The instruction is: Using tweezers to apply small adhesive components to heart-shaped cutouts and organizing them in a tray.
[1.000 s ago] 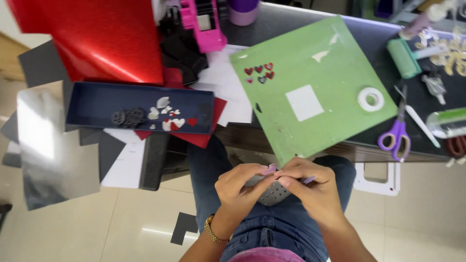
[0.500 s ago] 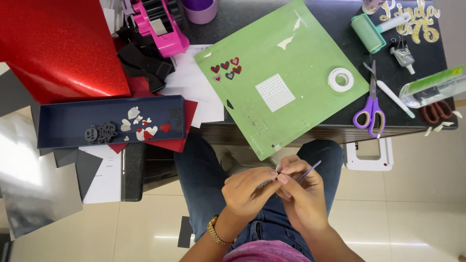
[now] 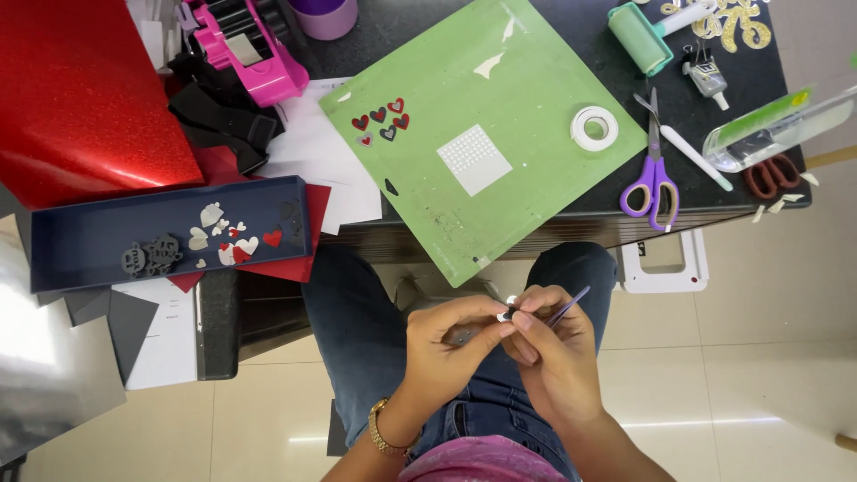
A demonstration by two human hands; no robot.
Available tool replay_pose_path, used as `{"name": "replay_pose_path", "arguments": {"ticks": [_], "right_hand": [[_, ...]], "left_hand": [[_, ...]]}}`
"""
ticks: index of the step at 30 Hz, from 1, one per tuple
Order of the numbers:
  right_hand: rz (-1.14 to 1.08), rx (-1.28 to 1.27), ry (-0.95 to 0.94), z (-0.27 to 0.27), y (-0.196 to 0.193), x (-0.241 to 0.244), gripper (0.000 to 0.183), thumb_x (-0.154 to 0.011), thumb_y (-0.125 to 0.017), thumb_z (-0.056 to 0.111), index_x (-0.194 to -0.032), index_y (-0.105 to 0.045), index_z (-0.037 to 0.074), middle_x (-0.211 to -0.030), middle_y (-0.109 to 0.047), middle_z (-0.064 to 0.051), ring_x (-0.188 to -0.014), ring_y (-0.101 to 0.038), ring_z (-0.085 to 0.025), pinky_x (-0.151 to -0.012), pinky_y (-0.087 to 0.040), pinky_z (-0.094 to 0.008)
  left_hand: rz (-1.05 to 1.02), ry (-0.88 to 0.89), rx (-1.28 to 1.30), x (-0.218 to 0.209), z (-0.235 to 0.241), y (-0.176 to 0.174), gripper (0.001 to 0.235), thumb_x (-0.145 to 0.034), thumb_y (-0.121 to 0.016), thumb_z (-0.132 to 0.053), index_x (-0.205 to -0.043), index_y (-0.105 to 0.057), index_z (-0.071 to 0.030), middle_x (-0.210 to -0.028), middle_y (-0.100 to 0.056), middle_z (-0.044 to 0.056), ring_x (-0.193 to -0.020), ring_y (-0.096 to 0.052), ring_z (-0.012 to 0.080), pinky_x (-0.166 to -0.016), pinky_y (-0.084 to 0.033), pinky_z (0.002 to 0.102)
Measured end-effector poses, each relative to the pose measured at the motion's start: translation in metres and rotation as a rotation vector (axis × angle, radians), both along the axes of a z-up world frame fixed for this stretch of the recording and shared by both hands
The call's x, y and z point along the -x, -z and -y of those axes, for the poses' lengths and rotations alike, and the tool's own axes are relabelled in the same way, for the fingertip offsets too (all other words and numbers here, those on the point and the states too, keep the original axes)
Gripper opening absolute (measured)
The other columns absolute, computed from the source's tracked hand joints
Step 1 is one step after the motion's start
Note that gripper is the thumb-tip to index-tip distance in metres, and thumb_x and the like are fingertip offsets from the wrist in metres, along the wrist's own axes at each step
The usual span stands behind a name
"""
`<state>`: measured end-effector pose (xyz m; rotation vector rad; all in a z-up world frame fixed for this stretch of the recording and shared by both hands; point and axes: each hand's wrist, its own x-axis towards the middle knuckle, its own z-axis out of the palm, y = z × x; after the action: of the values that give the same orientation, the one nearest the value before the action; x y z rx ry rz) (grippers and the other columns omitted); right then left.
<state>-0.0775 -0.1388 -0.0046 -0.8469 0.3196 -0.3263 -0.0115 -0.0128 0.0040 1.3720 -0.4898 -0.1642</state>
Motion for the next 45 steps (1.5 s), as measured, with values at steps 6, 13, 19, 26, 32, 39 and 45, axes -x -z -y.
{"name": "replay_pose_path", "arguments": {"ticks": [6,13,19,26,32,39,45], "right_hand": [[0.029,-0.035,-0.006,0.008,-0.007,0.006,0.006,-0.096,-0.061,0.006,-0.102,-0.061,0.006,-0.08,-0.057,-0.005,-0.047,-0.037,-0.012,-0.049,-0.03,-0.028],[-0.068,0.088,-0.067,0.017,0.003,0.014,0.018,-0.093,-0.068,0.0,-0.108,-0.062,0.007,-0.084,-0.06,-0.002,-0.05,-0.036,-0.007,-0.046,-0.03,-0.023],[-0.099,0.154,-0.071,0.019,0.002,0.016,0.012,-0.093,-0.07,0.003,-0.102,-0.063,0.008,-0.074,-0.055,-0.001,-0.05,-0.034,-0.007,-0.048,-0.031,-0.023],[-0.074,0.125,-0.096,0.02,0.003,0.019,0.013,-0.092,-0.071,0.005,-0.102,-0.063,0.008,-0.076,-0.058,-0.003,-0.052,-0.037,-0.008,-0.047,-0.029,-0.023],[0.042,0.052,-0.131,0.021,0.001,0.021,0.014,-0.096,-0.067,0.008,-0.108,-0.061,0.007,-0.082,-0.061,-0.008,-0.051,-0.034,-0.007,-0.048,-0.027,-0.024],[-0.028,0.089,-0.106,0.02,-0.002,0.021,0.011,-0.094,-0.067,0.004,-0.102,-0.062,0.008,-0.08,-0.059,-0.003,-0.053,-0.038,-0.009,-0.048,-0.03,-0.025],[-0.059,0.106,-0.118,0.02,-0.002,0.022,0.015,-0.093,-0.07,0.003,-0.103,-0.062,0.009,-0.082,-0.06,-0.005,-0.057,-0.044,-0.01,-0.049,-0.034,-0.024]], "left_hand": [[-0.187,0.117,0.121,0.003,0.002,0.008,0.018,-0.087,-0.081,-0.002,-0.102,-0.074,-0.002,-0.093,-0.079,0.011,-0.084,-0.073,0.0116,-0.077,-0.064,0.023],[-0.134,0.173,-0.061,0.0,-0.003,0.001,0.021,-0.09,-0.08,-0.011,-0.11,-0.077,-0.007,-0.095,-0.079,0.006,-0.081,-0.07,0.009,-0.067,-0.055,0.019],[-0.132,0.197,-0.042,-0.002,-0.003,-0.007,0.024,-0.09,-0.077,-0.004,-0.114,-0.075,-0.003,-0.099,-0.078,0.011,-0.085,-0.074,0.0145,-0.074,-0.066,0.023],[-0.071,0.182,-0.04,-0.001,-0.005,-0.008,0.021,-0.09,-0.077,0.0,-0.111,-0.074,-0.002,-0.099,-0.077,0.013,-0.085,-0.075,0.0161,-0.076,-0.068,0.024],[-0.055,0.188,-0.036,0.0,-0.006,-0.011,0.021,-0.091,-0.076,-0.002,-0.111,-0.074,-0.004,-0.097,-0.076,0.012,-0.084,-0.074,0.0153,-0.078,-0.067,0.025],[-0.007,0.169,-0.043,-0.001,-0.006,-0.021,0.017,-0.091,-0.076,0.0,-0.107,-0.074,-0.004,-0.094,-0.077,0.01,-0.081,-0.074,0.0145,-0.077,-0.066,0.024],[0.025,0.186,-0.03,-0.001,-0.007,-0.019,0.02,-0.092,-0.075,0.001,-0.111,-0.073,-0.003,-0.098,-0.077,0.011,-0.082,-0.075,0.017,-0.078,-0.067,0.025]]}}
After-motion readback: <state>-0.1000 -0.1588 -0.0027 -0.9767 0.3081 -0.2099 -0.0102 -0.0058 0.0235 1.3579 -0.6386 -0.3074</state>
